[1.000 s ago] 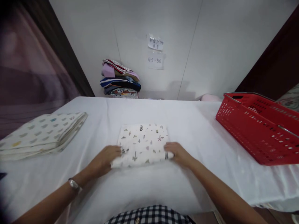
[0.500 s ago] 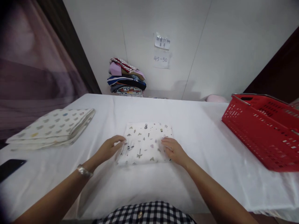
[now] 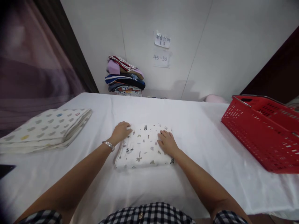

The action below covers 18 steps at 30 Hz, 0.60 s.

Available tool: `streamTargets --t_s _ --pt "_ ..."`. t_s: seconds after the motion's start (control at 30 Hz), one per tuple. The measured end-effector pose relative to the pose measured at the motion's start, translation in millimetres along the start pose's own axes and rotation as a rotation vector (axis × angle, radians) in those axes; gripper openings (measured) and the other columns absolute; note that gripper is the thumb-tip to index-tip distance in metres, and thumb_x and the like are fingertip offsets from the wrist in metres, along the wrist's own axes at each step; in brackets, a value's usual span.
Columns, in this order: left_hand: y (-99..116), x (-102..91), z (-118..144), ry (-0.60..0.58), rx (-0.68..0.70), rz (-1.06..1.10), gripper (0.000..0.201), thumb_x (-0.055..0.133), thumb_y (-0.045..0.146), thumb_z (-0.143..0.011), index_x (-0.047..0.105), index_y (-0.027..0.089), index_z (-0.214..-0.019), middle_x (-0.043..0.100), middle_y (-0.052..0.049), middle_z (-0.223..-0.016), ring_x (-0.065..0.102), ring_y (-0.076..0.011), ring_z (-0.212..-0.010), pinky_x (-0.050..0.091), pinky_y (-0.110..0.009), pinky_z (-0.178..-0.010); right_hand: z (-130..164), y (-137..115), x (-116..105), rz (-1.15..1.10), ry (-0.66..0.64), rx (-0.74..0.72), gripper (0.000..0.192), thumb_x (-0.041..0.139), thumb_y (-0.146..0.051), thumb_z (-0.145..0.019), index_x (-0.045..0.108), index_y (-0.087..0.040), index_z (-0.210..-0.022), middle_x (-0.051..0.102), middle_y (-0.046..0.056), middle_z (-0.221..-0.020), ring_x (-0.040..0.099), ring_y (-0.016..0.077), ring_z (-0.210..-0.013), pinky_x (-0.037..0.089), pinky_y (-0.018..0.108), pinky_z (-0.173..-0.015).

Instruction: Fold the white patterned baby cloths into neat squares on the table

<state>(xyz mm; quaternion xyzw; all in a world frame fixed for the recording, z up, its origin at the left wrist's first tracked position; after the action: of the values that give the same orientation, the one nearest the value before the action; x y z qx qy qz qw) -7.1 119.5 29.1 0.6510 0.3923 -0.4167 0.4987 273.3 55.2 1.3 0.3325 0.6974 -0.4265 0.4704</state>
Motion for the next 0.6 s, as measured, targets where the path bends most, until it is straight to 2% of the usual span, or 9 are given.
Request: streamTargets --t_s 0.1,0.2,0.3,0.37,0.47,0.6 --pt "-5 -2.8 -12 0.011 -0.048 0.106 0.013 0.054 0.03 -0.075 0.061 0.02 -0.079 0.061 -0.007 -0.089 0.055 -0.0233 -0.09 0.044 -0.033 -0.078 1 -2 0 0.026 -0.014 0.01 0.037 0.044 -0.03 -0.089 0.053 -0.02 -0.123 0.046 0.011 -0.137 0.036 0.027 -0.13 0.027 0.048 -0.106" --pt "-9 -3.3 -22 0.084 -0.127 0.209 0.015 0.052 0.033 -0.077 0.059 0.02 -0.08 0.061 -0.006 -0.091 0.056 -0.0218 -0.088 0.043 -0.032 -0.077 -3 -4 -3 0.025 -0.005 -0.008 0.036 0.046 -0.029 -0.088 0.053 -0.022 -0.122 0.047 0.011 -0.136 0.035 0.0267 -0.13 0.026 0.049 -0.105" --pt "-12 6.1 -24 0.04 -0.191 0.208 0.016 0.051 0.032 -0.079 0.058 0.019 -0.082 0.061 -0.008 -0.095 0.057 -0.0223 -0.09 0.043 -0.032 -0.078 -7 -5 -4 0.038 -0.008 -0.006 0.035 0.046 -0.028 -0.088 0.052 -0.022 -0.121 0.047 0.011 -0.135 0.036 0.0271 -0.129 0.025 0.051 -0.105" --pt "-13 14.0 -22 0.014 -0.194 0.205 0.018 0.048 0.032 -0.081 0.058 0.018 -0.083 0.06 -0.009 -0.098 0.057 -0.0223 -0.091 0.043 -0.032 -0.078 -9 -4 -3 0.039 -0.019 -0.002 0.033 0.046 -0.028 -0.088 0.053 -0.022 -0.12 0.049 0.01 -0.134 0.038 0.0267 -0.127 0.025 0.051 -0.104" --pt "-16 21.0 -18 0.041 -0.168 0.213 0.021 0.045 0.034 -0.083 0.058 0.018 -0.085 0.059 -0.008 -0.098 0.057 -0.0219 -0.091 0.043 -0.032 -0.078 -14 0 -4 0.034 -0.007 0.004 0.031 0.045 -0.025 -0.088 0.055 -0.022 -0.117 0.049 0.009 -0.134 0.037 0.026 -0.128 0.026 0.049 -0.105" --pt "-17 22.3 -16 0.079 -0.113 0.193 0.024 0.043 0.038 -0.085 0.057 0.018 -0.083 0.058 -0.007 -0.093 0.057 -0.0207 -0.087 0.043 -0.031 -0.077 -31 20 -8 0.059 0.066 0.136 0.035 0.041 -0.024 -0.089 0.053 -0.016 -0.121 0.044 0.013 -0.139 0.032 0.0274 -0.131 0.026 0.045 -0.106"
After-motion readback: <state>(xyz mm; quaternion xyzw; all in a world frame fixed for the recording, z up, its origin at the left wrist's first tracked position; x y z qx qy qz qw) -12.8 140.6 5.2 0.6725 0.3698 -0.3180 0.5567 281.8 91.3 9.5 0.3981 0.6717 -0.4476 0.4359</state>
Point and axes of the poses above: each hand's wrist, its own z-axis away from the middle knuckle, its own x-axis out of the palm, y = z × x, the point moved 2 cm from there along -z, towards the middle knuckle
